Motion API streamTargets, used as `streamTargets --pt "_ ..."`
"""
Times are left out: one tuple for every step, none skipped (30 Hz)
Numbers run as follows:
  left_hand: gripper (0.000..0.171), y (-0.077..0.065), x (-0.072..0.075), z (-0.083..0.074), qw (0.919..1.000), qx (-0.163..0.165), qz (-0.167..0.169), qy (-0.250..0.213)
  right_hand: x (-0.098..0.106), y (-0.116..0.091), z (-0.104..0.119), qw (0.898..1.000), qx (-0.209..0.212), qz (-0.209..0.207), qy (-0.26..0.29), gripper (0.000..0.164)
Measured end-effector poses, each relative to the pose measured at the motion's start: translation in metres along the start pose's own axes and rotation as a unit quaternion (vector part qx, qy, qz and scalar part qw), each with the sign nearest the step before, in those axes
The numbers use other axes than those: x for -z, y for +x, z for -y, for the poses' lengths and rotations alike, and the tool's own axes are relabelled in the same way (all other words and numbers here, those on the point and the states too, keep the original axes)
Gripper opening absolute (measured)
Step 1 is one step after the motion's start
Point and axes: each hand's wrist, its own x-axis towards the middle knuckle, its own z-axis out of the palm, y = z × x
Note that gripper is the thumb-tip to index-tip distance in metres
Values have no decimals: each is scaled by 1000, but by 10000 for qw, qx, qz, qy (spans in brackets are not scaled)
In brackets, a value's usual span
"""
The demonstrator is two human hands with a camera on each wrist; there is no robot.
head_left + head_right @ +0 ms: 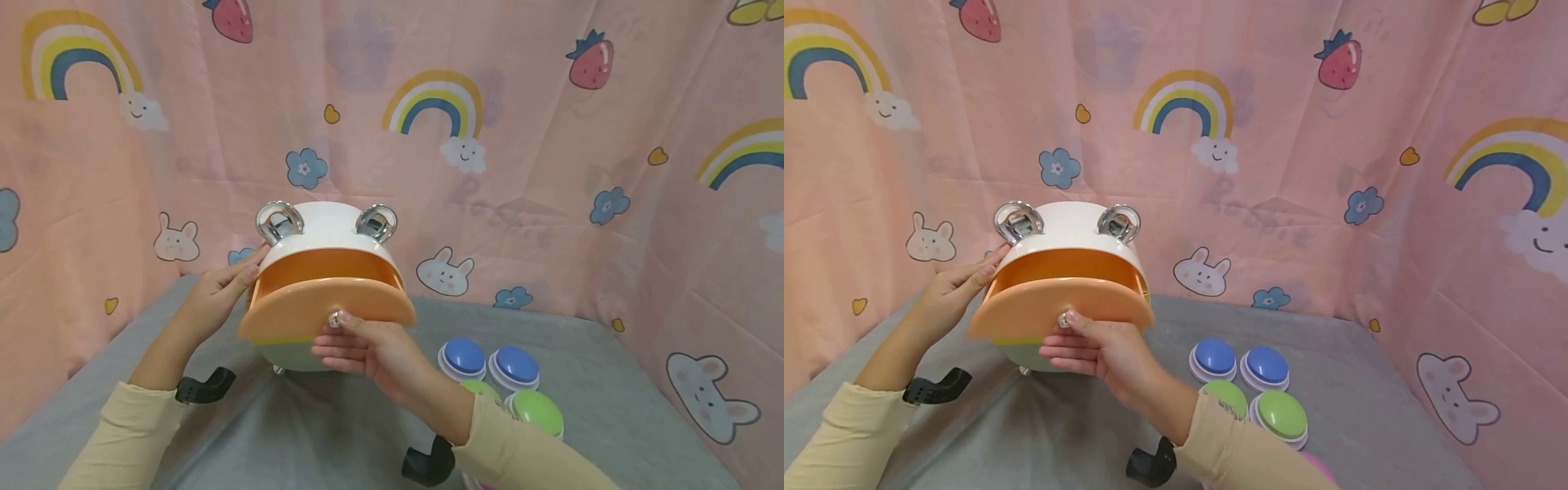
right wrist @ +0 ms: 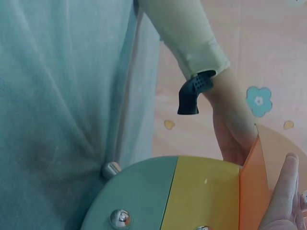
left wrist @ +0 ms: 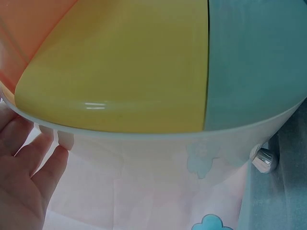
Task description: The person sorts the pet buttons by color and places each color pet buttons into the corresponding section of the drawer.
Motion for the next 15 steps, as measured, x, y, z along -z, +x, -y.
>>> streamTargets --pt "47 0 0 0 10000 7 7 -1 0 -1 -1 10000 5 -9 0 45" --pt "46 0 0 0 10000 10 16 3 0 -3 -2 10000 3 -17 -1 45" --pt "47 0 0 1 10000 28 30 -3 -1 -4 -2 10000 -2 -25 -9 45" --pt "46 -1 0 1 10000 45 46 -7 -1 -6 -3 10000 -15 -32 -11 45" --pt "47 -1 0 1 10000 54 56 -17 -1 -7 -3 10000 -18 -34 -11 46" --pt "47 -1 0 1 10000 65 63 -24 -1 -9 -3 10000 -37 -46 9 45" --pt "46 -1 0 1 10000 64 66 -34 -2 -11 -4 10000 -67 -60 20 45" --pt "47 -1 0 1 9999 76 74 -44 -2 -12 -4 10000 -74 -61 18 45" --pt "47 -1 0 1 9999 85 73 -55 -3 -14 -5 9999 -73 -68 17 46" --pt "47 -1 0 1 9999 84 65 -54 -3 -15 -5 9999 -74 -70 16 47" --pt "47 -1 0 1 9999 89 62 -59 -3 -17 -5 9999 -67 -78 11 47" --pt "47 -1 0 0 9999 96 62 -63 -4 -18 -6 9999 -68 -81 17 47" --pt "47 -1 0 0 9999 104 61 -65 -4 -19 -6 9999 -66 -82 22 47" --pt "47 -1 0 0 9999 106 61 -70 -4 -20 -7 10000 -50 -69 33 47" --pt "47 -1 0 0 9999 102 61 -77 -4 -21 -8 10000 -41 -54 43 47"
